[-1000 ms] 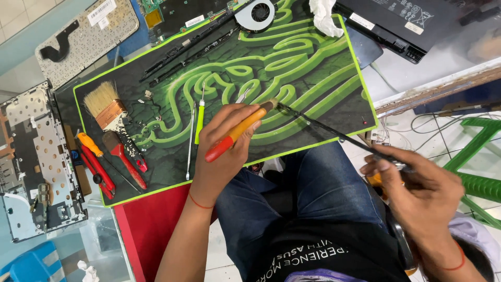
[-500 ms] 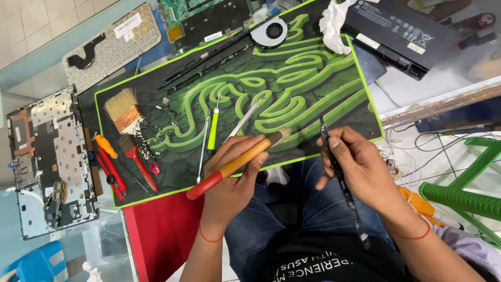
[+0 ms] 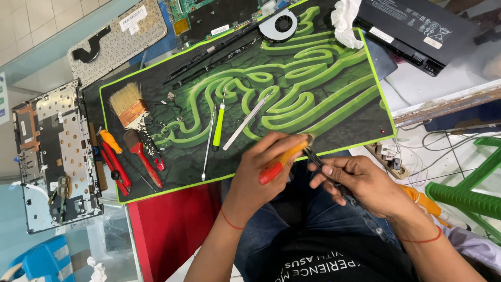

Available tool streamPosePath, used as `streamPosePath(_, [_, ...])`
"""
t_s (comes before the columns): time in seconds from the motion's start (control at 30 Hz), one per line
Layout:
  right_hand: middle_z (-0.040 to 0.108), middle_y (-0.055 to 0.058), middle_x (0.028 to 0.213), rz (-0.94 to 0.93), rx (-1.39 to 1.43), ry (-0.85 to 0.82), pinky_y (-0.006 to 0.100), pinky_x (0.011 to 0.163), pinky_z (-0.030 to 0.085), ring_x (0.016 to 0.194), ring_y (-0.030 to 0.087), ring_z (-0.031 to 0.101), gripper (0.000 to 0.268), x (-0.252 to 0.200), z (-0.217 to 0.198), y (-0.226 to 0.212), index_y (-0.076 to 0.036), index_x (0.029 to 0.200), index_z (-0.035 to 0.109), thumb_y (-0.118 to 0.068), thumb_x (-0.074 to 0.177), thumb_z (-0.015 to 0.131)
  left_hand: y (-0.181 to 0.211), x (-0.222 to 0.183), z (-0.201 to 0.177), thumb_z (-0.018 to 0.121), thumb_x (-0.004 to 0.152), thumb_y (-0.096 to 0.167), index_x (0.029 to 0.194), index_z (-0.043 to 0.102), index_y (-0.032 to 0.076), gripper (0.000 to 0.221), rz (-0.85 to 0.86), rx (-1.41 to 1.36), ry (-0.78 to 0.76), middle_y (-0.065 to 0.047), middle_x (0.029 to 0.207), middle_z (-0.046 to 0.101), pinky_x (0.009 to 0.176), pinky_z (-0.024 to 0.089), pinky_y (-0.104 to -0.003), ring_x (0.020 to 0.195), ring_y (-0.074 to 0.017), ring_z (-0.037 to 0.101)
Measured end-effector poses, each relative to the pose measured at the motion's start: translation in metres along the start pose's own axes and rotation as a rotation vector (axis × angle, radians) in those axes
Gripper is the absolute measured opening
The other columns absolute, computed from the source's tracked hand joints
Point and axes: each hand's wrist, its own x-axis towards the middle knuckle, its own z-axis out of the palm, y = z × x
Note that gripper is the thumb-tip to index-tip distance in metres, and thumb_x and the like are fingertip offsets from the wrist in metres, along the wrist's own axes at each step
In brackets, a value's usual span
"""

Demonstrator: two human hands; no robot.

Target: A person is cleaning and repairing laptop components on a workbench using brushes and precision tools.

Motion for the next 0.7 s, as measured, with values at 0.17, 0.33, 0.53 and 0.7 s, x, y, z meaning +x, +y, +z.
streamPosePath(0.17, [0.072, 0.028, 0.085, 0.061, 0.047, 0.090, 0.024, 0.032, 0.040, 0.054, 0.014, 0.051, 0.037, -0.002, -0.002, -0.006, 0.026, 0.122, 0.072, -0.008, 0.114, 0.060, 0.019, 0.003, 0.005, 0.073, 0.108, 0.000, 0.139, 0.077, 0.010, 0.033, 0.053, 0.040, -0.065, -0.016, 0.109, 0.075, 0.083, 0.069, -0.047, 0.088, -0.0413, 0.078])
streamPosePath(0.33, [0.074, 0.029, 0.084, 0.039, -0.004, 0.050, 0.021, 0.030, 0.037, 0.051, 0.011, 0.049, 0.040, -0.001, 0.001, -0.012, 0.025, 0.126, 0.073, -0.011, 0.114, 0.062, -0.025, 0.007, -0.008, 0.068, 0.108, -0.001, 0.152, 0.069, 0.020, 0.048, 0.316, 0.280, -0.059, -0.006, 0.130, 0.071, 0.093, 0.068, -0.046, 0.105, -0.0333, 0.076])
streamPosePath(0.53, [0.072, 0.030, 0.078, 0.055, 0.003, 0.093, 0.024, 0.024, 0.039, 0.045, 0.012, 0.051, 0.038, 0.000, -0.015, 0.006, 0.024, 0.125, 0.075, -0.011, 0.113, 0.063, 0.012, 0.018, -0.013, 0.062, 0.100, -0.002, 0.135, 0.075, 0.014, 0.040, 0.083, 0.154, -0.325, -0.011, 0.116, 0.072, 0.096, 0.067, -0.051, 0.105, -0.0447, 0.077])
streamPosePath(0.7, [0.068, 0.018, 0.080, 0.136, 0.013, 0.035, 0.024, 0.034, 0.030, 0.051, 0.012, 0.042, 0.041, -0.001, -0.007, -0.019, 0.017, 0.127, 0.080, -0.018, 0.112, 0.064, 0.019, 0.035, -0.029, 0.076, 0.106, 0.007, 0.137, 0.074, 0.010, 0.032, 0.141, 0.359, -0.422, -0.006, 0.138, 0.075, 0.102, 0.057, -0.045, 0.120, -0.0318, 0.069])
